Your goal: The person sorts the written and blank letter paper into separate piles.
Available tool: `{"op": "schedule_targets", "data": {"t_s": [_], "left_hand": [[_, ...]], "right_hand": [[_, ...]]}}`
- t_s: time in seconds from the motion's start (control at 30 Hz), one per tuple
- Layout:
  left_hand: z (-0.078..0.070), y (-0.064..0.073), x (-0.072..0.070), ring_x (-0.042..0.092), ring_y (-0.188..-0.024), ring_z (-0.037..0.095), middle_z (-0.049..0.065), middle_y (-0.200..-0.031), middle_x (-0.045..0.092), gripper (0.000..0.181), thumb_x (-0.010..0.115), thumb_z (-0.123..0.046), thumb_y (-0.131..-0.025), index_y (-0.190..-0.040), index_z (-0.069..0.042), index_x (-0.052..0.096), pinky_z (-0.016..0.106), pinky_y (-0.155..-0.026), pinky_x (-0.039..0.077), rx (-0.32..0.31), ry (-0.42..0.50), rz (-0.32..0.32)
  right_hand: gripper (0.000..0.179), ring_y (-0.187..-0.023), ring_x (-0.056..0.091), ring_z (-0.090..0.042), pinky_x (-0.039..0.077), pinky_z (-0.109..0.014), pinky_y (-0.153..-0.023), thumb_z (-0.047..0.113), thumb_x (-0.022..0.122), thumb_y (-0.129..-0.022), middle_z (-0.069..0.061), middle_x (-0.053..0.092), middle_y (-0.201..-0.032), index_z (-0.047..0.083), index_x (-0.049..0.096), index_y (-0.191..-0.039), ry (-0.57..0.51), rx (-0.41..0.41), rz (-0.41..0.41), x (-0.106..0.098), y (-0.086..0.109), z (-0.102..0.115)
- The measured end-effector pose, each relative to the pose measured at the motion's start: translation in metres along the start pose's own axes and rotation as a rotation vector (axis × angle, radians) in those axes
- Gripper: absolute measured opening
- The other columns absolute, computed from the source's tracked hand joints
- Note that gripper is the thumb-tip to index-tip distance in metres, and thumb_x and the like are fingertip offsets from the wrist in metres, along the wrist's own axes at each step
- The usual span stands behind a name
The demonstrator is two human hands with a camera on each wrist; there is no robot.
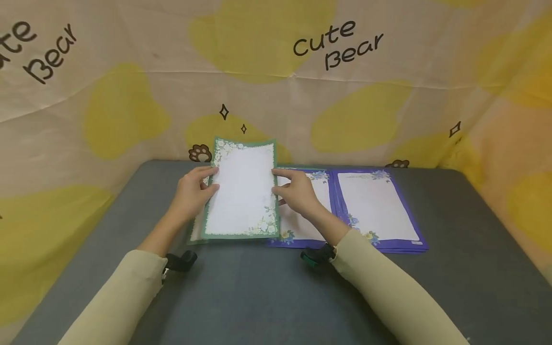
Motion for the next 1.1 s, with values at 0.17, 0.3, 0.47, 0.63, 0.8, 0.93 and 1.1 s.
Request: {"op": "schedule_targets", "data": {"t_s": [0.17, 0.3, 0.47, 0.63, 0.8, 0.93, 1.1], "left_hand": [[0.018, 0.000, -0.007, 0.042, -0.060, 0.016, 0.022, -0.144, 0.055, 0.044, 0.065, -0.006, -0.096, -0.139, -0.001, 0.060, 0.027, -0.052, 0.037, -0.026, -0.065, -0.008], [0.032, 0.001, -0.007, 0.043, -0.062, 0.018, 0.025, -0.144, 0.054, 0.044, 0.064, -0.005, -0.096, -0.140, 0.001, 0.059, 0.027, -0.052, 0.036, -0.054, -0.084, 0.009], [0.046, 0.002, -0.006, 0.043, -0.060, 0.018, 0.027, -0.146, 0.052, 0.045, 0.063, -0.006, -0.096, -0.140, 0.002, 0.058, 0.028, -0.051, 0.037, -0.096, -0.093, 0.033], [0.056, 0.002, -0.002, 0.048, -0.065, 0.021, 0.028, -0.144, 0.053, 0.044, 0.063, -0.008, -0.096, -0.138, 0.003, 0.058, 0.031, -0.057, 0.041, -0.119, -0.135, 0.058], [0.060, 0.002, 0.003, 0.061, -0.109, 0.045, 0.029, -0.144, 0.053, 0.046, 0.064, -0.010, -0.096, -0.139, 0.004, 0.057, 0.056, -0.093, 0.052, -0.125, -0.222, 0.120], [0.060, 0.000, 0.011, 0.045, -0.138, 0.049, 0.029, -0.148, 0.049, 0.051, 0.065, -0.015, -0.096, -0.142, 0.002, 0.055, 0.064, -0.112, 0.038, -0.143, -0.296, 0.206], [0.060, -0.001, 0.016, 0.046, -0.138, 0.049, 0.027, -0.147, 0.052, 0.047, 0.065, -0.020, -0.097, -0.139, -0.002, 0.059, 0.066, -0.110, 0.040, -0.180, -0.356, 0.265]], "right_hand": [[0.054, -0.064, 0.069, -0.034, 0.042, -0.020, -0.047, 0.003, 0.066, -0.092, -0.010, 0.072, -0.105, 0.014, 0.058, -0.143, 0.040, -0.001, 0.047, 0.020, -0.013, 0.003], [0.054, -0.060, 0.069, -0.036, 0.045, -0.018, -0.045, 0.000, 0.066, -0.089, -0.006, 0.049, -0.052, 0.012, 0.060, -0.142, 0.069, 0.018, 0.050, 0.033, -0.022, 0.001], [0.055, -0.058, 0.071, -0.025, 0.048, -0.017, -0.046, -0.002, 0.067, -0.088, -0.021, 0.071, -0.122, 0.009, 0.060, -0.141, 0.081, 0.030, 0.054, 0.046, -0.030, -0.003], [0.051, -0.047, 0.049, -0.010, 0.043, -0.019, -0.047, -0.001, 0.068, -0.088, -0.021, 0.069, -0.127, 0.009, 0.063, -0.138, 0.127, 0.071, 0.037, 0.053, -0.032, -0.009], [0.046, -0.059, 0.041, -0.012, 0.037, -0.021, -0.048, 0.004, 0.071, -0.088, -0.012, 0.069, -0.132, 0.011, 0.067, -0.133, 0.242, 0.069, 0.023, 0.057, -0.034, -0.012], [0.046, -0.052, 0.037, -0.010, 0.032, -0.020, -0.042, 0.009, 0.068, -0.090, -0.009, 0.076, -0.102, 0.015, 0.066, -0.136, 0.487, 0.034, 0.061, 0.063, -0.035, -0.014], [0.033, -0.053, 0.039, -0.011, 0.030, -0.024, -0.046, 0.014, 0.065, -0.095, 0.000, 0.054, -0.062, 0.015, 0.072, -0.127, 0.773, -0.108, 0.083, 0.070, -0.033, -0.008]]}}
Point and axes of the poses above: each hand's wrist, its own y-axis away from the middle knuckle, its own x-axis out of the palm, z = x × y, the point moved 7 cm from there along -y, towards the middle knuckle
